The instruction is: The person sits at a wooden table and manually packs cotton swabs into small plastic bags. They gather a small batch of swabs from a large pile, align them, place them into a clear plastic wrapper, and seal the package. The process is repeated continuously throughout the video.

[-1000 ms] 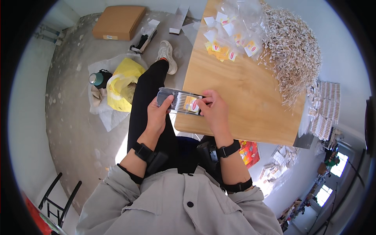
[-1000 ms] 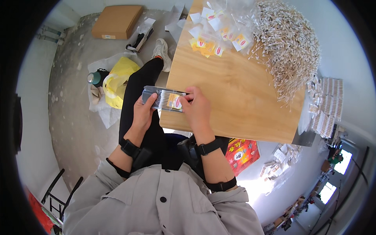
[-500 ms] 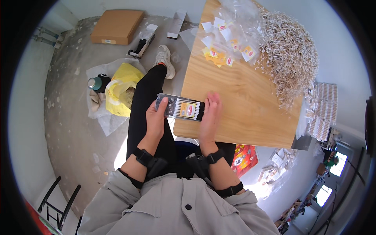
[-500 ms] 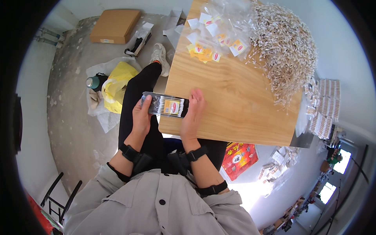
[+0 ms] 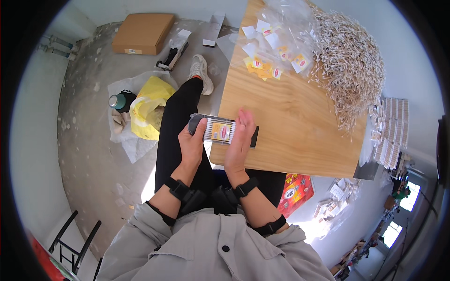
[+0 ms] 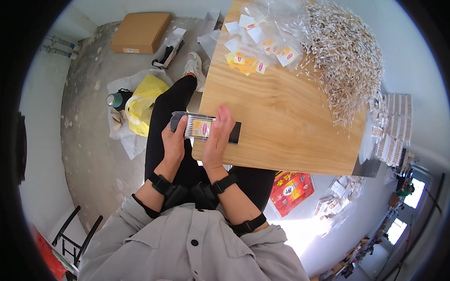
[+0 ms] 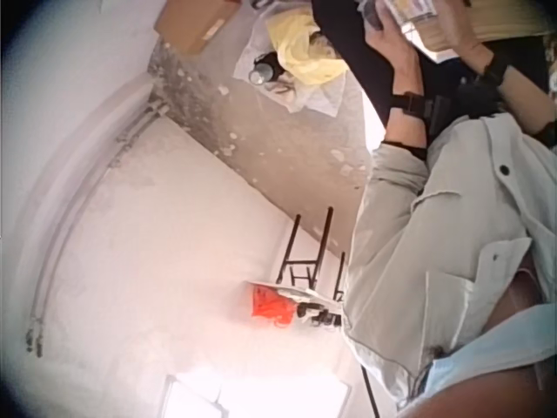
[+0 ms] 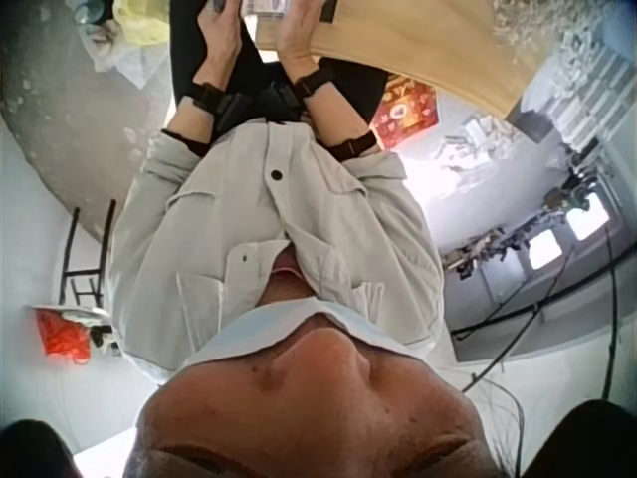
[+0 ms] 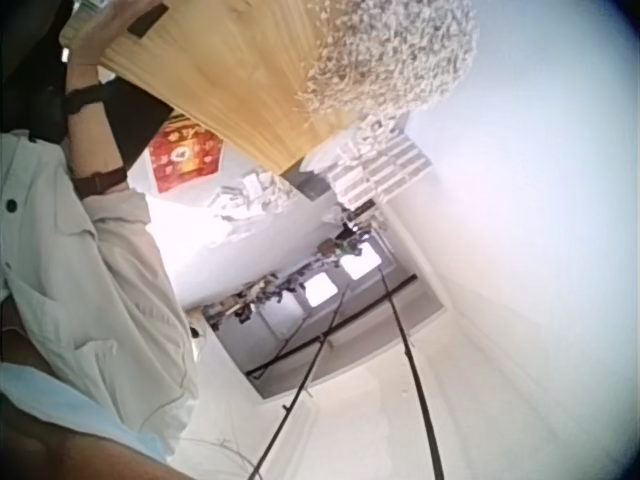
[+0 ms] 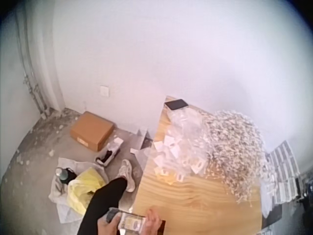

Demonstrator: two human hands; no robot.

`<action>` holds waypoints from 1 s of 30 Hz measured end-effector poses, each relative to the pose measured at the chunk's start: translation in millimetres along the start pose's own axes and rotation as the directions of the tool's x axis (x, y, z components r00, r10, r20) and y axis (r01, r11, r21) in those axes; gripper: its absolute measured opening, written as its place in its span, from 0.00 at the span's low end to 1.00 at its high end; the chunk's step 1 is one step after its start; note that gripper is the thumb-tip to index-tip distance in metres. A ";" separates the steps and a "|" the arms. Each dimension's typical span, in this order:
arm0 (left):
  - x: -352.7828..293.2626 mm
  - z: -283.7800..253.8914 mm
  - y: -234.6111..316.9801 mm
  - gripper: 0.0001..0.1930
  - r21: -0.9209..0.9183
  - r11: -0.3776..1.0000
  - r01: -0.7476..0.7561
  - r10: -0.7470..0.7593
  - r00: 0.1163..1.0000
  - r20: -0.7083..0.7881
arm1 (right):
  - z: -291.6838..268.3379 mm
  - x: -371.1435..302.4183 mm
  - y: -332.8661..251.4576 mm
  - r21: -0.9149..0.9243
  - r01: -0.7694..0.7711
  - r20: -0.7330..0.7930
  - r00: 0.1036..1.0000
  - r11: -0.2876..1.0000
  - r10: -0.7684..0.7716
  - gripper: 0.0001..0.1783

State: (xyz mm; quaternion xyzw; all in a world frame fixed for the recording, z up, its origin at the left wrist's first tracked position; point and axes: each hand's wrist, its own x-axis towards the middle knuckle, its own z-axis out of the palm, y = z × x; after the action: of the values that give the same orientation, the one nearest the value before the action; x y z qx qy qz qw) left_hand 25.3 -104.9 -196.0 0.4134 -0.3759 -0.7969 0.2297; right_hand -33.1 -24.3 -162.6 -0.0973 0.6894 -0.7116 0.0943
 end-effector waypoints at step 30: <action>-71.0 104.5 36.7 0.19 0.513 0.469 -0.719 0.261 0.668 0.697 | -255.2 260.0 9.6 -0.783 0.124 -0.030 0.971 0.609 -0.236 0.09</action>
State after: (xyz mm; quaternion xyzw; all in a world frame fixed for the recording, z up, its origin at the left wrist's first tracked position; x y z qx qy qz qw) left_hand -20.3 -36.5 -93.3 0.0998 -0.8257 -0.5342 0.1513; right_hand -352.1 151.4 -177.8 -0.1504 0.9193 -0.3559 -0.0742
